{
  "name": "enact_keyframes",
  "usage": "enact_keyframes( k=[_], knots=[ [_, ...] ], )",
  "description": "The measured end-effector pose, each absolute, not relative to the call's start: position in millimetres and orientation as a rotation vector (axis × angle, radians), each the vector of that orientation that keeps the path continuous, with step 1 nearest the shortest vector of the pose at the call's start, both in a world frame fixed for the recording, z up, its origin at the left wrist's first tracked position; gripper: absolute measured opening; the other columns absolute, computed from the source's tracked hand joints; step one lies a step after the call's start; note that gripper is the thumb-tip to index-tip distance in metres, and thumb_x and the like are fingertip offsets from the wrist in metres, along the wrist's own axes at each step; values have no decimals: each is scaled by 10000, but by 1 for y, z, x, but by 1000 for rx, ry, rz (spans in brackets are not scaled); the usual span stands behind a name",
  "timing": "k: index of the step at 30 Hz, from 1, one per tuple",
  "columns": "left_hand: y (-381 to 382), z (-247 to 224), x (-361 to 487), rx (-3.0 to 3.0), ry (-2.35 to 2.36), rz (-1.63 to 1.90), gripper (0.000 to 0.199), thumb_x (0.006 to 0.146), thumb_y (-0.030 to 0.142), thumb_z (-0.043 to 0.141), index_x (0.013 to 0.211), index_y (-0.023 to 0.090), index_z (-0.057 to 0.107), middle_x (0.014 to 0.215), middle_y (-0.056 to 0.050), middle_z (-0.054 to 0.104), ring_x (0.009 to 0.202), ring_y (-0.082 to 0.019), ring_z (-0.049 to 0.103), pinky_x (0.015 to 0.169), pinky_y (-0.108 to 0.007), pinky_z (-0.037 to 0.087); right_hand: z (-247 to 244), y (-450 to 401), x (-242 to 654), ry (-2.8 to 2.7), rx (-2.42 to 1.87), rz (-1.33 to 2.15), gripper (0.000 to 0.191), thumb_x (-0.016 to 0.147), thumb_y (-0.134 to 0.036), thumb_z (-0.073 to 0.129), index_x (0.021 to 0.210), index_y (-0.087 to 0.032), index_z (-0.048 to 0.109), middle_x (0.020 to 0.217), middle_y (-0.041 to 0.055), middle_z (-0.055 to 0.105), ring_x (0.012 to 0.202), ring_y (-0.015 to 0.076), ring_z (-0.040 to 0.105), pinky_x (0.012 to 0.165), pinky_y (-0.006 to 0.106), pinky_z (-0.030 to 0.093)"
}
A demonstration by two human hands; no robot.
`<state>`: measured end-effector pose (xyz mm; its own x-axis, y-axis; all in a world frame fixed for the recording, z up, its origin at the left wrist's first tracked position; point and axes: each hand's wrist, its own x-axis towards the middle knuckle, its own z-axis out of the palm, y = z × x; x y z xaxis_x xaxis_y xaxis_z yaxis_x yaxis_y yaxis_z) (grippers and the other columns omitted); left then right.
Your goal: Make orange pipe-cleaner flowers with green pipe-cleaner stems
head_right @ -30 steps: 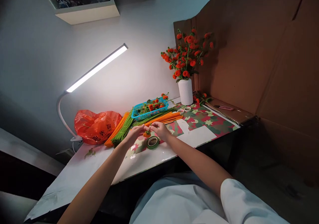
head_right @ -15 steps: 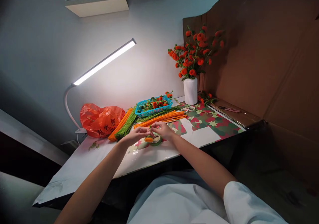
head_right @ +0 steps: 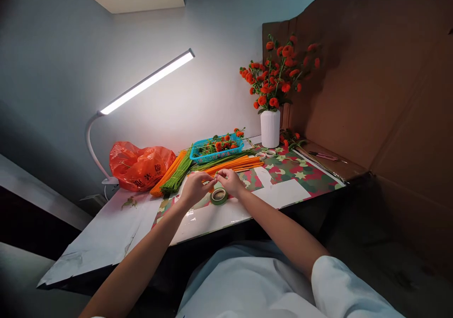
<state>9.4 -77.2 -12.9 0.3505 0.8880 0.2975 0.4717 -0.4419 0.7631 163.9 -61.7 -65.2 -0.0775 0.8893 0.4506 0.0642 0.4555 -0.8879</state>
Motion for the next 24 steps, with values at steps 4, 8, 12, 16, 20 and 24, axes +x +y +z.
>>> enact_keyframes(
  k=[4, 8, 12, 16, 20, 24],
  knots=[
    [-75, -17, 5, 2030, 1146, 853, 302, 725, 440, 664, 670, 148, 717, 662, -44, 662, 672, -170, 566, 630, -259, 395, -63, -65, 169, -1554, -879, 838, 217, 740, -398, 623, 710, -183, 610, 719, 10, 584, 754, 168, 523, 750, 307, 408],
    [-69, -15, -7, 1957, 946, 602, 416, 729, 526, 630, 727, 123, 733, 699, -70, 697, 703, -188, 624, 633, -267, 454, -60, -69, 171, -1650, -827, 880, 273, 728, -459, 654, 723, -187, 643, 765, 24, 629, 812, 183, 552, 811, 325, 414],
    [-67, -12, -12, 1896, 856, 499, 467, 754, 536, 594, 751, 88, 724, 784, -146, 712, 754, -222, 657, 672, -303, 489, -58, -70, 168, -1724, -775, 987, 405, 753, -580, 587, 669, -185, 604, 651, 8, 616, 651, 160, 561, 675, 294, 449],
    [-68, -14, -5, 1916, 948, 594, 419, 758, 504, 597, 772, 105, 724, 748, -105, 706, 684, -189, 624, 595, -266, 443, -61, -67, 168, -1646, -845, 940, 388, 763, -566, 578, 671, -189, 581, 690, 8, 600, 697, 163, 549, 699, 294, 435],
    [-71, -18, 5, 1967, 1099, 740, 337, 723, 454, 647, 694, 126, 716, 590, -37, 657, 595, -142, 541, 526, -229, 352, -63, -65, 171, -1579, -923, 867, 333, 762, -502, 599, 658, -186, 582, 692, 9, 583, 722, 167, 525, 716, 296, 418],
    [-71, -14, 6, 1995, 1157, 741, 345, 736, 442, 625, 642, 123, 715, 501, -16, 611, 520, -119, 486, 486, -228, 307, -60, -68, 174, -1577, -938, 851, 274, 742, -451, 632, 693, -181, 629, 740, 27, 607, 779, 185, 536, 770, 320, 412]
  ],
)
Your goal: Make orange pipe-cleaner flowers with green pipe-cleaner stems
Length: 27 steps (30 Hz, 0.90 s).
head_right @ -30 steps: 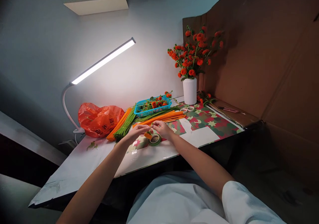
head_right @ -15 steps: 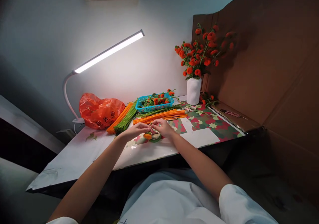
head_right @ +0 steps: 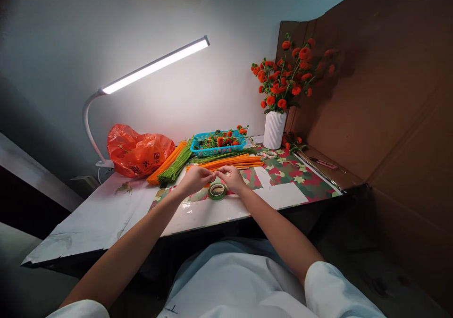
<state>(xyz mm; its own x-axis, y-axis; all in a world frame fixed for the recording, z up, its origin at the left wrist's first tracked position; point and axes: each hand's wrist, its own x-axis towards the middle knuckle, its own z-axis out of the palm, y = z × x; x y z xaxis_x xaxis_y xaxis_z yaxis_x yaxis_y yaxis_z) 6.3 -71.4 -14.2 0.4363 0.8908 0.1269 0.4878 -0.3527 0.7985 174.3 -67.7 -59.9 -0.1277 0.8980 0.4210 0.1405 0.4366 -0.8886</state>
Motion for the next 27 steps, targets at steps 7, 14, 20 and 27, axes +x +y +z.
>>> enact_keyframes(
  k=[7, 14, 20, 27],
  knots=[
    [-67, -2, -6, 2014, 972, 516, 397, 782, 458, 556, 750, 116, 755, 711, -93, 714, 621, -168, 615, 573, -247, 428, -53, -71, 174, -1635, -838, 981, 311, 736, -491, 627, 729, -180, 642, 749, 27, 633, 765, 176, 575, 756, 313, 449],
    [-80, -3, 11, 2124, 1168, 790, 338, 728, 460, 644, 750, 136, 741, 778, -105, 715, 732, -211, 622, 646, -267, 404, -57, -68, 175, -1554, -874, 962, 297, 742, -477, 620, 698, -183, 602, 715, 9, 602, 715, 154, 552, 715, 288, 439],
    [-82, -2, 13, 2167, 1236, 825, 290, 757, 411, 627, 660, 156, 727, 616, -68, 673, 630, -173, 570, 576, -248, 346, -56, -70, 178, -1565, -905, 888, 270, 753, -447, 632, 728, -179, 642, 726, 20, 620, 735, 171, 554, 745, 313, 432],
    [-63, -4, -10, 2050, 908, 488, 390, 801, 448, 540, 734, 120, 740, 728, -112, 727, 640, -173, 644, 580, -246, 447, -49, -73, 178, -1701, -825, 923, 316, 730, -507, 655, 716, -192, 668, 739, 21, 651, 761, 183, 586, 776, 321, 442]
  ],
)
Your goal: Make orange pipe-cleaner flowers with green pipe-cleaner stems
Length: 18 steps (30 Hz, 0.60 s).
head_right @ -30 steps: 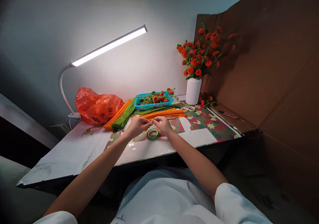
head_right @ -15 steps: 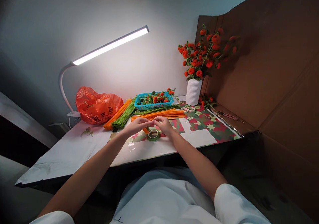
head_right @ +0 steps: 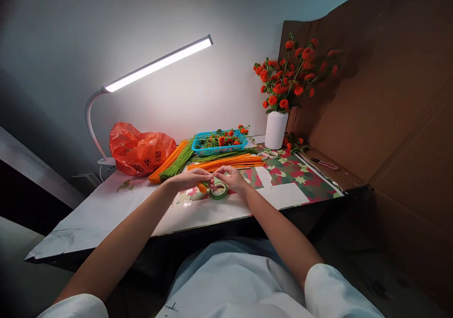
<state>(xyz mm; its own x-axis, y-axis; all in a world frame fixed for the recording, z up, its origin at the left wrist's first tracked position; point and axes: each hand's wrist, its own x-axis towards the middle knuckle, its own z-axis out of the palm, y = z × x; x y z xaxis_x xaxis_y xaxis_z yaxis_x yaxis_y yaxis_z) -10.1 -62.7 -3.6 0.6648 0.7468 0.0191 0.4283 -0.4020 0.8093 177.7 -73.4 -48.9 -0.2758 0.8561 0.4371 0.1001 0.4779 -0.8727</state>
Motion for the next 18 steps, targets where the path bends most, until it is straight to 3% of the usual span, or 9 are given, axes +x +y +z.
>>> enact_keyframes(
  k=[3, 7, 12, 18],
  knots=[
    [-63, -7, -10, 2044, 901, 508, 423, 799, 478, 540, 729, 110, 737, 723, -119, 718, 641, -177, 642, 576, -250, 442, -51, -73, 177, -1688, -836, 931, 340, 740, -522, 639, 683, -187, 652, 699, 20, 645, 712, 176, 586, 734, 313, 453],
    [-71, -8, -1, 2089, 1089, 710, 331, 732, 447, 640, 743, 129, 732, 630, -51, 674, 541, -129, 532, 511, -234, 345, -57, -69, 178, -1635, -881, 901, 320, 784, -491, 601, 724, -182, 657, 741, 35, 661, 741, 179, 597, 743, 317, 463],
    [-77, 0, 2, 2130, 1231, 795, 242, 711, 358, 655, 596, 151, 704, 480, -4, 577, 475, -102, 426, 490, -236, 285, -59, -67, 179, -1675, -899, 833, 246, 782, -425, 621, 807, -191, 693, 835, 43, 673, 855, 204, 587, 830, 351, 431],
    [-68, 1, -10, 2071, 1050, 526, 379, 780, 451, 543, 719, 139, 750, 707, -79, 724, 571, -144, 604, 515, -219, 406, -53, -72, 179, -1757, -878, 762, 174, 789, -374, 627, 785, -213, 694, 806, 26, 658, 858, 203, 556, 847, 354, 389]
  ],
)
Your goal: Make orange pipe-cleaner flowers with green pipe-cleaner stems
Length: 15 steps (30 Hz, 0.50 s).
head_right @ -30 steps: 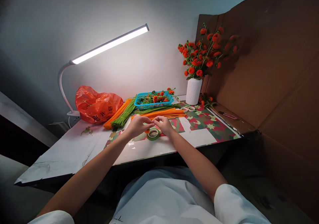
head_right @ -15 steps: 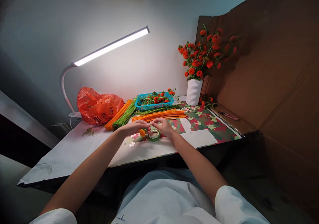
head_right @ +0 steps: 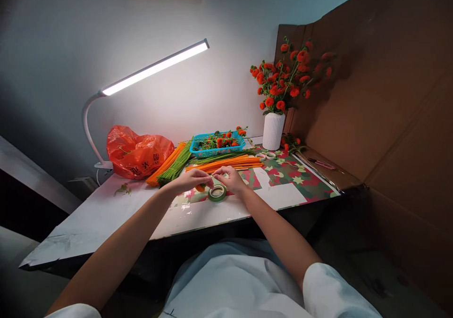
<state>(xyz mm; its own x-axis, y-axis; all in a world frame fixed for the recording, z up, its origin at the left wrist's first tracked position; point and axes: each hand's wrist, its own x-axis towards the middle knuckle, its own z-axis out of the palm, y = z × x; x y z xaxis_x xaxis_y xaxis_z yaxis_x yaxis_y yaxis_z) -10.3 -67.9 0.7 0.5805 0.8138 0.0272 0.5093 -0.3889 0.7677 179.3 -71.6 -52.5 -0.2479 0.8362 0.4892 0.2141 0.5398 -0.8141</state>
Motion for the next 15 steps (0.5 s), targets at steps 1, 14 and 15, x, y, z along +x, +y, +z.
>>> enact_keyframes(
  k=[1, 14, 15],
  knots=[
    [-67, 0, -12, 2064, 1020, 499, 399, 786, 463, 531, 734, 136, 754, 734, -92, 732, 605, -154, 625, 531, -219, 422, -52, -72, 179, -1765, -877, 759, 173, 791, -372, 624, 771, -213, 687, 800, 23, 657, 847, 198, 557, 840, 349, 391],
    [-73, 3, -5, 2149, 1184, 618, 289, 754, 410, 605, 672, 158, 720, 587, -43, 653, 522, -139, 551, 517, -237, 373, -55, -72, 180, -1796, -938, 679, 174, 834, -363, 606, 811, -215, 694, 829, 39, 667, 894, 214, 523, 845, 363, 378],
    [-71, 3, -8, 2134, 1153, 564, 328, 770, 436, 578, 688, 156, 728, 608, -49, 670, 520, -137, 562, 507, -233, 384, -54, -73, 179, -1810, -924, 673, 165, 837, -355, 606, 809, -217, 692, 834, 35, 669, 892, 210, 525, 847, 360, 377]
  ],
)
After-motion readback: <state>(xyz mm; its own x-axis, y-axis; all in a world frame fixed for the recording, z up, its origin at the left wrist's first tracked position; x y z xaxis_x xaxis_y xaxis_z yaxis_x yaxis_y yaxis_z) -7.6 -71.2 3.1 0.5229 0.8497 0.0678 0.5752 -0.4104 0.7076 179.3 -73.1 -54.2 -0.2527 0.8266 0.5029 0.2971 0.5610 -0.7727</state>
